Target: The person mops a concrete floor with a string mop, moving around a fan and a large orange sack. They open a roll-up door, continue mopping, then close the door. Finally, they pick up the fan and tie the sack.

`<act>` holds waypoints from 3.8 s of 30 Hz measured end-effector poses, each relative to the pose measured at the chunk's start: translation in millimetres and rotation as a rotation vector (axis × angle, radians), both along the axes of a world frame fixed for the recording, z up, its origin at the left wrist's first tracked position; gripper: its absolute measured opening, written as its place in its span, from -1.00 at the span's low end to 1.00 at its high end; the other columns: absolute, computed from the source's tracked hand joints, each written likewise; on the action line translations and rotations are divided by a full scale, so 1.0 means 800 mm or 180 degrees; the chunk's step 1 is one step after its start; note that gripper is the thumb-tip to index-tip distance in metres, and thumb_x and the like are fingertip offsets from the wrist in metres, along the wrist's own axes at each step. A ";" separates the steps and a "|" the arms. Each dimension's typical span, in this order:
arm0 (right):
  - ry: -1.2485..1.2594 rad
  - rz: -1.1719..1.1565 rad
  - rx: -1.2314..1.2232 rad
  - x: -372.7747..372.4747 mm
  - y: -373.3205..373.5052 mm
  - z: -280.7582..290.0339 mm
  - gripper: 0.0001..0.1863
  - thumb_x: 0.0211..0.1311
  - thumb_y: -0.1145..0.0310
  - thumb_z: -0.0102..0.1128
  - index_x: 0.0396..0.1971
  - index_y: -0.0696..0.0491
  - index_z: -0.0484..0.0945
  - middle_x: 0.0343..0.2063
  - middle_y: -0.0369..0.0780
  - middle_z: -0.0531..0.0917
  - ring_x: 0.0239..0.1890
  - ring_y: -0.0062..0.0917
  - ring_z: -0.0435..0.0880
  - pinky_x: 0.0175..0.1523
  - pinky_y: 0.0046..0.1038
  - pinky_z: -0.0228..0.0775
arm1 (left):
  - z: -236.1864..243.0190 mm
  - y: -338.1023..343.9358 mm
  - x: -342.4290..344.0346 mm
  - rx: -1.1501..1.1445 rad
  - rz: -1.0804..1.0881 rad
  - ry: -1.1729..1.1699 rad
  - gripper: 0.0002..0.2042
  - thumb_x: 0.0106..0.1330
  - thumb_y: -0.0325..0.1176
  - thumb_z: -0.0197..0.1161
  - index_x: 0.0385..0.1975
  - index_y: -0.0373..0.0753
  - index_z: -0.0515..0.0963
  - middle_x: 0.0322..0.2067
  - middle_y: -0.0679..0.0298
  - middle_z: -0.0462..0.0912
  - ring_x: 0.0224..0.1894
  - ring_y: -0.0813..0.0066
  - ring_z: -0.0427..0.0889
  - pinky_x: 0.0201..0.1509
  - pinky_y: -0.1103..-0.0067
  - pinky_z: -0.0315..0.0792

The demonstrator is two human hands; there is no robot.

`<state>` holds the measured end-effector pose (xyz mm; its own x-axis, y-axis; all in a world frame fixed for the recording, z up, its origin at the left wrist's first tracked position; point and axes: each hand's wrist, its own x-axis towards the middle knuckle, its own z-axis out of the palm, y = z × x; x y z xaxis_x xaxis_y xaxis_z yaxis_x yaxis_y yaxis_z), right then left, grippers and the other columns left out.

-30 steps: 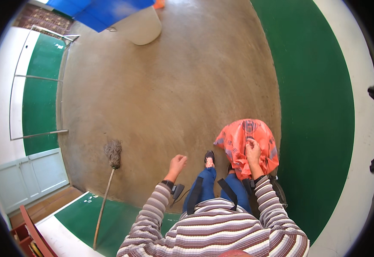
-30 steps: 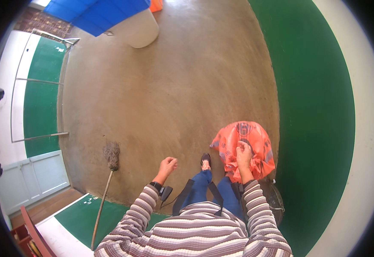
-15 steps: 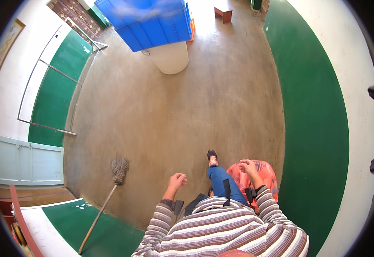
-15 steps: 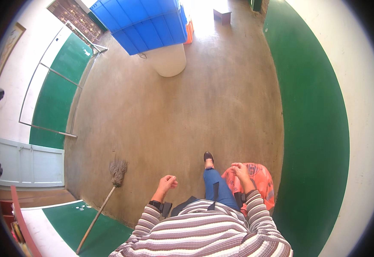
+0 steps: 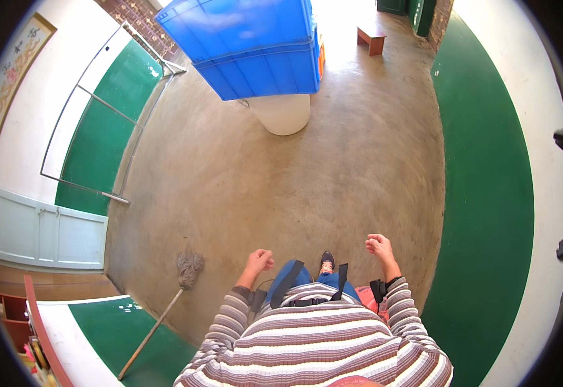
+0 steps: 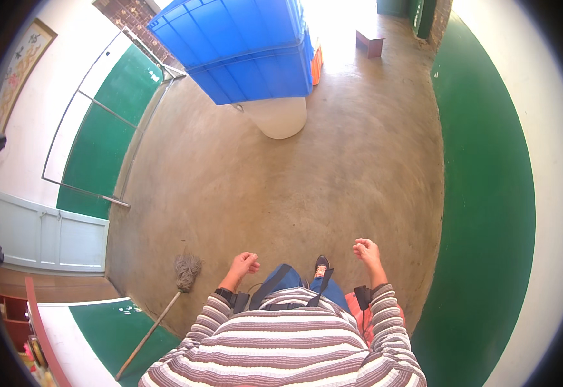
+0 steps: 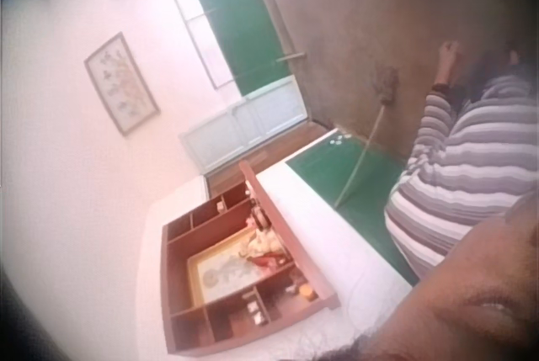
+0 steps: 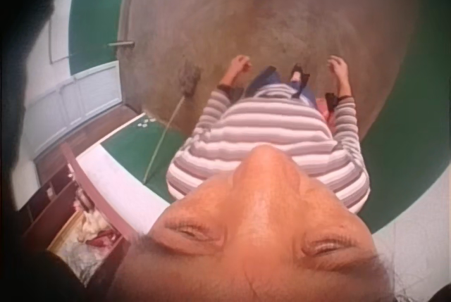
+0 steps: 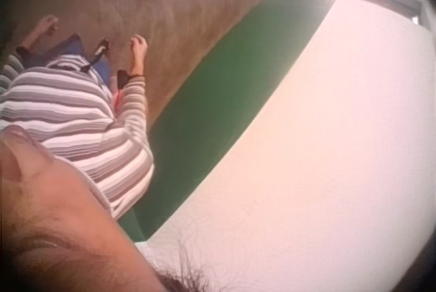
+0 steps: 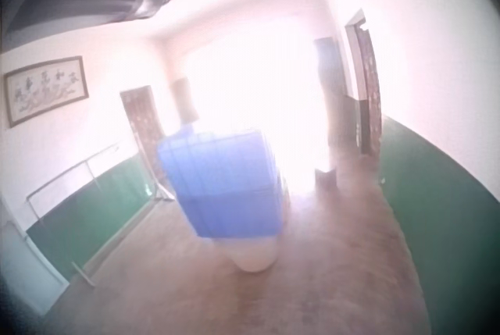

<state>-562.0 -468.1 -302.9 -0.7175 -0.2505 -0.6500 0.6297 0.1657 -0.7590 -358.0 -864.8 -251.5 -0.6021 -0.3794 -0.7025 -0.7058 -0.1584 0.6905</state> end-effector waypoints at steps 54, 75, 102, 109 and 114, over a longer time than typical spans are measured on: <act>0.1284 0.0617 -0.0363 -0.450 -0.605 0.154 -0.74 0.27 0.42 0.07 -0.08 0.18 0.50 -0.31 -0.24 0.64 -0.29 -0.62 0.60 -0.14 -0.59 0.47 | 0.043 -0.497 -0.375 0.0376 0.0963 0.0685 -0.71 0.34 -0.17 0.12 -0.19 -0.29 0.51 -0.44 0.19 0.64 -0.42 0.44 0.64 -0.30 0.55 0.57; 0.0823 0.1655 -0.0078 -0.533 -0.962 0.123 -0.72 0.22 0.34 0.18 -0.11 0.14 0.53 -0.30 -0.25 0.64 -0.27 -0.60 0.62 -0.11 -0.53 0.45 | 0.148 -0.878 -0.733 0.0890 -0.0737 0.1360 -0.69 0.35 -0.10 0.14 -0.21 -0.26 0.52 -0.41 0.27 0.64 -0.40 0.56 0.62 -0.23 0.60 0.54; 0.1293 -0.4137 0.0321 -0.459 -1.238 0.218 -0.56 0.39 0.05 -0.08 0.01 0.10 0.42 -0.09 -0.23 0.54 -0.08 -0.52 0.52 -0.01 -0.45 0.38 | 0.140 -0.992 -1.173 0.1683 -0.2465 0.0764 -0.48 0.29 0.10 0.13 0.01 -0.23 0.36 -0.13 0.13 0.50 -0.21 0.39 0.57 -0.19 0.44 0.55; 0.1552 -0.4499 0.0201 -0.481 -1.259 0.230 -0.55 0.40 0.12 -0.09 0.11 0.11 0.32 -0.01 -0.25 0.47 -0.01 -0.51 0.46 0.06 -0.44 0.29 | 0.158 -0.965 -1.237 0.2202 -0.2135 0.0469 -0.29 0.18 0.15 0.23 0.14 -0.25 0.21 -0.07 0.03 0.40 -0.13 0.25 0.50 -0.11 0.30 0.50; 0.1595 -0.4809 0.0496 -0.500 -1.268 0.226 -0.53 0.38 0.12 -0.07 0.16 0.08 0.27 0.02 -0.26 0.44 0.02 -0.53 0.43 0.08 -0.43 0.26 | 0.153 -0.970 -1.258 0.2691 -0.2440 -0.0019 -0.51 0.20 -0.05 0.29 -0.05 -0.25 0.32 -0.27 0.10 0.53 -0.25 0.27 0.57 -0.19 0.38 0.55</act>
<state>-961.8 -1482.7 -122.5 -0.3730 0.8979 -0.2336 -0.0160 -0.2580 -0.9660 -1364.8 -1640.9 -129.2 -0.4671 0.6827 -0.5619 -0.8201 -0.0970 0.5639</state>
